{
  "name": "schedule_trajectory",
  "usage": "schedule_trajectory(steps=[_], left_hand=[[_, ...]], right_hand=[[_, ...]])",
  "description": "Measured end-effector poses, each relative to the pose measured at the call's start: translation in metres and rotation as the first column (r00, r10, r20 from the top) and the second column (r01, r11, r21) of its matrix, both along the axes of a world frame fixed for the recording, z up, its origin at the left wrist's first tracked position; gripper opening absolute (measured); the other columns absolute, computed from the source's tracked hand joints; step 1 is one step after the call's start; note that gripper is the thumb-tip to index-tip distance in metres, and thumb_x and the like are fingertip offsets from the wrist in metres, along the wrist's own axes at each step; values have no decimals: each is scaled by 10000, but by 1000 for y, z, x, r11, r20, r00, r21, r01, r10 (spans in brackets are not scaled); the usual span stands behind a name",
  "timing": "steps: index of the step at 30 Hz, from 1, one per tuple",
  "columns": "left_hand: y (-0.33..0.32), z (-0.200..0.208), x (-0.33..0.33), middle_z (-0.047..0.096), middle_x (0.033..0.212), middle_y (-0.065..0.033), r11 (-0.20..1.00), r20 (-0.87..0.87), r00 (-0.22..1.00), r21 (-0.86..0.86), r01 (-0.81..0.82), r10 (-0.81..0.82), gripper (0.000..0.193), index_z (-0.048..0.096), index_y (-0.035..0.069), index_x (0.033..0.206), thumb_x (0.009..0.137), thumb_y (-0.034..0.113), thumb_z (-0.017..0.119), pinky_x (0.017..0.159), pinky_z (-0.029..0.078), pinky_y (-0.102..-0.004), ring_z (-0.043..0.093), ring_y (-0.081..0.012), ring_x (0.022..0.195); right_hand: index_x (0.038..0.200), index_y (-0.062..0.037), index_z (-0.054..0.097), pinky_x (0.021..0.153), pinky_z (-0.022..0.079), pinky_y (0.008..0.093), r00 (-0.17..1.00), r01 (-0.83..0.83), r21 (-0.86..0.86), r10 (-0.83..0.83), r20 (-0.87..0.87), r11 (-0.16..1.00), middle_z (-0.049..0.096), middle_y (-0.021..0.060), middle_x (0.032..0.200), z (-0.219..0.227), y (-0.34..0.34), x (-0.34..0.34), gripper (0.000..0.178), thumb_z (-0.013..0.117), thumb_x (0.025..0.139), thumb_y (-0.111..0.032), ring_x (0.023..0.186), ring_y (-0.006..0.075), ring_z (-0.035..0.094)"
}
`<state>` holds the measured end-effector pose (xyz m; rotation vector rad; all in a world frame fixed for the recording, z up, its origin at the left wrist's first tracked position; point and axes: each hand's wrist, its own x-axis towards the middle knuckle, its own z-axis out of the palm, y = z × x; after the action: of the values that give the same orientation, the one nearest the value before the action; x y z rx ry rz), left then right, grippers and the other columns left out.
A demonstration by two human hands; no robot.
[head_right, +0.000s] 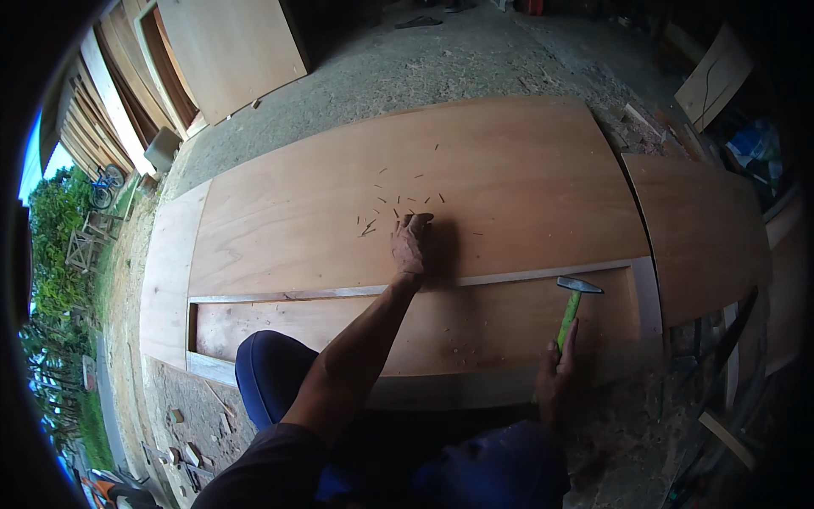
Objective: The person hammers nails into a large wooden panel to attach a wooden frame. They then flip the panel over and use a green marker to draw lines on the surface before picking up a long wooden plank.
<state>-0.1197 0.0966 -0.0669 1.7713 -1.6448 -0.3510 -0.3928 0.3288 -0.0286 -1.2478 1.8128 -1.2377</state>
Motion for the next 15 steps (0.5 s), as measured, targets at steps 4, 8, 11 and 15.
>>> schedule_trajectory(steps=[4,8,11,15], left_hand=[[-14,7,47,657,1005,-134,966,-189,948,9,-259,256,159,710,148,1024,888,146,629,786,511,-425,642,-332,932],[-13,21,62,689,1008,-139,993,-102,988,47,-111,116,211,733,156,1050,897,187,592,834,523,-420,664,-343,947],[-22,24,63,638,1061,-128,985,-32,988,83,151,-149,209,699,110,1052,856,117,627,839,510,-417,639,-337,987],[-42,27,56,583,1094,-105,967,341,905,86,239,-254,232,643,129,1026,810,54,601,849,504,-443,592,-335,1044]], right_hand=[[1590,-115,236,1107,328,342,987,33,-6,-32,157,999,343,227,1571,-28,-1,-8,613,452,1017,-107,1398,277,395],[1591,-104,227,1033,375,313,970,54,45,-63,236,998,442,182,1476,-31,0,-7,631,473,1011,-105,1238,227,485],[1593,-100,218,964,407,290,960,41,117,-72,270,992,506,137,1361,-23,0,-8,641,482,1009,-108,1095,186,508],[1590,-80,211,949,420,290,965,39,173,-82,251,984,512,152,1356,-14,-2,-7,647,496,1011,-127,1092,187,511]])
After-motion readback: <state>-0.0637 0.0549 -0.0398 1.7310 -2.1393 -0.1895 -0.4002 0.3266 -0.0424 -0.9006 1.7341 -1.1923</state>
